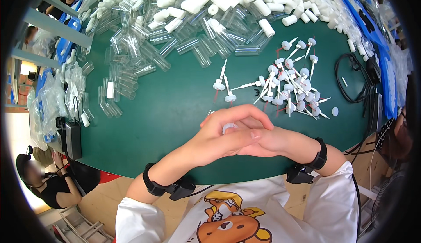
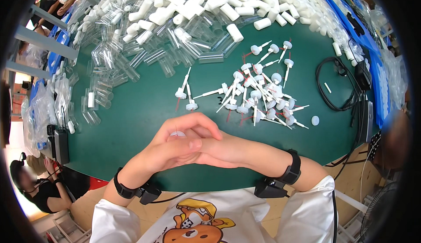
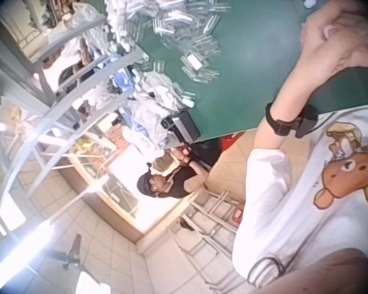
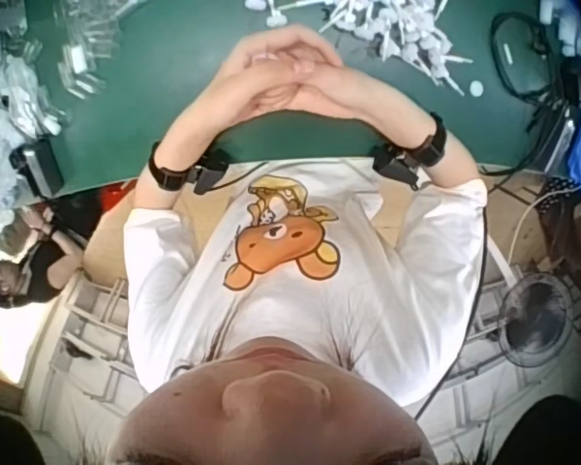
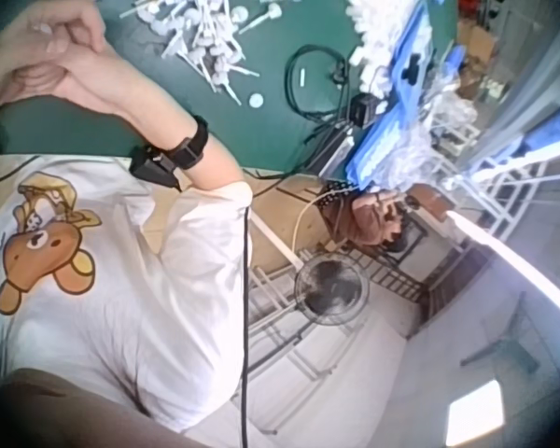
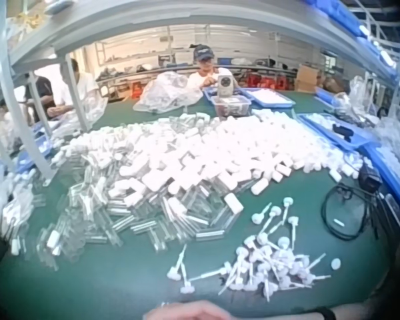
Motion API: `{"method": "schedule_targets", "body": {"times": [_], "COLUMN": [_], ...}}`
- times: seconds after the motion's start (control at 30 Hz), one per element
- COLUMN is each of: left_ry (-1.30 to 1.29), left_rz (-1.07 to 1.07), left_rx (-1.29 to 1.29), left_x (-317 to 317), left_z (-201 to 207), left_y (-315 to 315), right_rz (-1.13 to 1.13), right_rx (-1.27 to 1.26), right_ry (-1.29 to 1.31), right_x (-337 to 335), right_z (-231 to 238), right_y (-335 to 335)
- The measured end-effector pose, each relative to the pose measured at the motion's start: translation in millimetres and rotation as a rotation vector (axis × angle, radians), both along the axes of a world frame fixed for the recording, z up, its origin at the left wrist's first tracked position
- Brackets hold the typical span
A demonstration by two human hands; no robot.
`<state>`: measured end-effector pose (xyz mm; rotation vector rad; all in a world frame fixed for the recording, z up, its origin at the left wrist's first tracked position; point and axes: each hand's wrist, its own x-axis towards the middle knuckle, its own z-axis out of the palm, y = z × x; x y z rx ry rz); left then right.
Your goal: Manually assembling white plastic housings with needle-like internal components and wires.
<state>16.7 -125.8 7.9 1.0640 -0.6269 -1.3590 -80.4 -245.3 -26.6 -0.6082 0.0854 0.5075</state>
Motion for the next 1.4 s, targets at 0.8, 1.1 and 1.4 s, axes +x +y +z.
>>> {"method": "schedule_targets", "body": {"times": [0.8,1.1,1.4], "left_ry": [0.354,0.449,0.430], "left_rz": [-0.032,-0.051,-0.060], "left_rx": [0.046,-0.044,-0.048], "left_x": [1,1,1], "left_z": [2,-4,-1], "left_y": [-1,1,1], "right_rz": [-0.077,-0.058,-0.092], "right_rx": [0.145,0.165,0.071], "right_ry": [0.034,0.058,0.042], "right_x": [0,-4,1], "right_z": [2,-10,15], "right_y": [-3,-4,-3]}}
